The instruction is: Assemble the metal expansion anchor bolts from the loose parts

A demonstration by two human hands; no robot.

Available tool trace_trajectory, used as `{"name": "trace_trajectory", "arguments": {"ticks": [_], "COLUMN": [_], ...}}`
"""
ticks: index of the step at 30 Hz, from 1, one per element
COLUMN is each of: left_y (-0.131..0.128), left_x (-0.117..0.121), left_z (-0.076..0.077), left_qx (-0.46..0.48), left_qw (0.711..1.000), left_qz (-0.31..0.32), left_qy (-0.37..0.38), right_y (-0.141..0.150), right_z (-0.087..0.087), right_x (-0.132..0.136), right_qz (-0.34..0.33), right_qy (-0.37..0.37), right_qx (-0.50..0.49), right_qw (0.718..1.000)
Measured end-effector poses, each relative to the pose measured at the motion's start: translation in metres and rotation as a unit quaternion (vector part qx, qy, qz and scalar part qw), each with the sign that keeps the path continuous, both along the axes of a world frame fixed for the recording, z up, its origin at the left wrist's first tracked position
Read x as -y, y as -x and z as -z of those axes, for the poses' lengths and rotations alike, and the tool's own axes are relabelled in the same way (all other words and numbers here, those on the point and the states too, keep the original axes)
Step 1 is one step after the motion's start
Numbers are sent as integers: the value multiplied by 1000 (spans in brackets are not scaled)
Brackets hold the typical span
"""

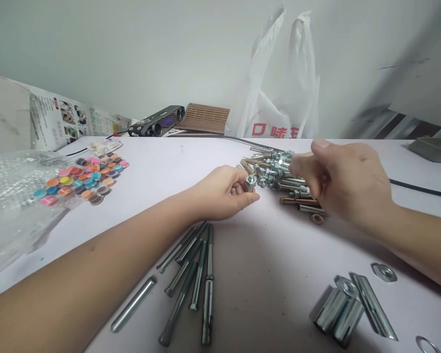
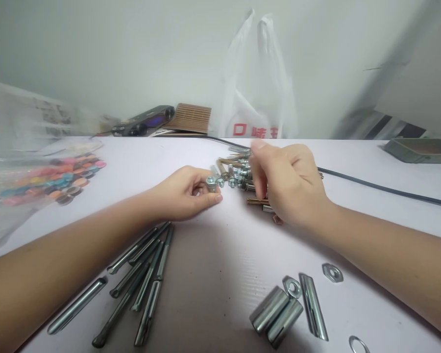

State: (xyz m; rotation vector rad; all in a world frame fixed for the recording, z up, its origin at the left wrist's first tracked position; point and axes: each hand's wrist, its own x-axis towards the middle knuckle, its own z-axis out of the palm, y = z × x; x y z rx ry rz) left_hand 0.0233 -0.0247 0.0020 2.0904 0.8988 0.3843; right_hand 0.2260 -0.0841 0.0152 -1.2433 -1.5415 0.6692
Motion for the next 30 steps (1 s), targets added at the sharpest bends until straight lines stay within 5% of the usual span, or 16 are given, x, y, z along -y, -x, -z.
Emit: {"name": "trace_trajectory", "arguments": {"ticks": [5,13,21,30], "left_y": [0,0,3,4], "left_x": [1,1,4,3], "left_z": [1,2,7,9], "left_qx": [19,9,8,15], "left_qw": [1000,998,987,952], "left_qz": [17,27,-3,-4], "left_qy": [-1,-49,-159,-306], "right_y": [7,11,7,5], "right_z": [1,12,6,-13], "right_x": [-1,-4,-6,-4], "right_qz": [-58,-94,-8,-38], "right_qy": [-5,-176,-118,-44], "right_qx": [120,306,353,343], "right_qw": [991,931,928,937]}}
